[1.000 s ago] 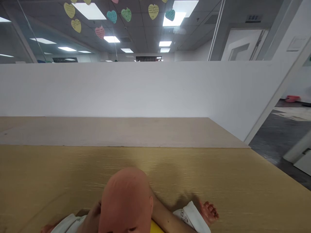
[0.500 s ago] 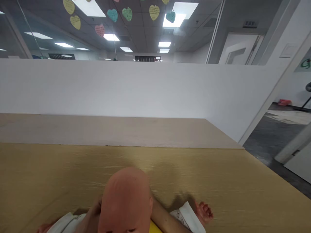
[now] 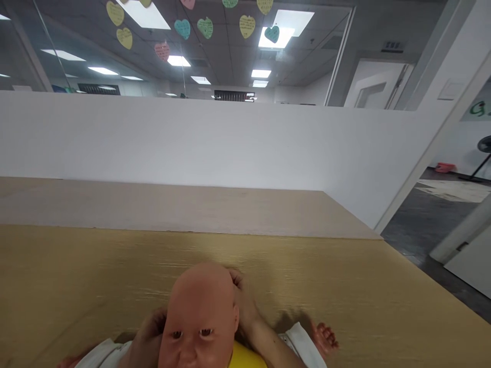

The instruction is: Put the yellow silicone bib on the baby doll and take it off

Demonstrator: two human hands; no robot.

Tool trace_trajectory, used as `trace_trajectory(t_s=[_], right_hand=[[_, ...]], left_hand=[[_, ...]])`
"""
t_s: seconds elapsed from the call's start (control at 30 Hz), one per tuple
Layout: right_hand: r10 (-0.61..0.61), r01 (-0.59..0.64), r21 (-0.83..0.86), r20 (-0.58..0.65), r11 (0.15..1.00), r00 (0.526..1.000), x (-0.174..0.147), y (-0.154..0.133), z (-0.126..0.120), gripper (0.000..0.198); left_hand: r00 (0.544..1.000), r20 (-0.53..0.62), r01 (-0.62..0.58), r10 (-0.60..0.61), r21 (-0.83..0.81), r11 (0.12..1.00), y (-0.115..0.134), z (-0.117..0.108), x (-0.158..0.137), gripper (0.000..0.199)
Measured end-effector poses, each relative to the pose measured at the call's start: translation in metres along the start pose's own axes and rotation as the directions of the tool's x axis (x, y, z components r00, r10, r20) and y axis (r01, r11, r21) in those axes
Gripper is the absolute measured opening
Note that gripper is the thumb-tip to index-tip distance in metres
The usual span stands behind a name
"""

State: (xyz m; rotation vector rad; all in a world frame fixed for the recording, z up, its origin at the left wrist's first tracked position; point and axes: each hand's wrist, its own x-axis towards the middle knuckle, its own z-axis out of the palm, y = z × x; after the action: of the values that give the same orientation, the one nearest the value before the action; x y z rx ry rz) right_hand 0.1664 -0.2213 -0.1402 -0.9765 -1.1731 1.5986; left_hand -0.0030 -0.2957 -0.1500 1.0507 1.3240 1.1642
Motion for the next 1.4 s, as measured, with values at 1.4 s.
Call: trace_trajectory(t_s=[1.4], right_hand=[[-0.306, 0.164, -0.629, -0.124, 0.76, 0.944, 0.019, 0.028, -0.031, 0.033]], left_hand=[[0.998, -0.06, 0.022, 0.003, 0.422, 0.906, 0.012, -0.002, -0.008, 0.04]])
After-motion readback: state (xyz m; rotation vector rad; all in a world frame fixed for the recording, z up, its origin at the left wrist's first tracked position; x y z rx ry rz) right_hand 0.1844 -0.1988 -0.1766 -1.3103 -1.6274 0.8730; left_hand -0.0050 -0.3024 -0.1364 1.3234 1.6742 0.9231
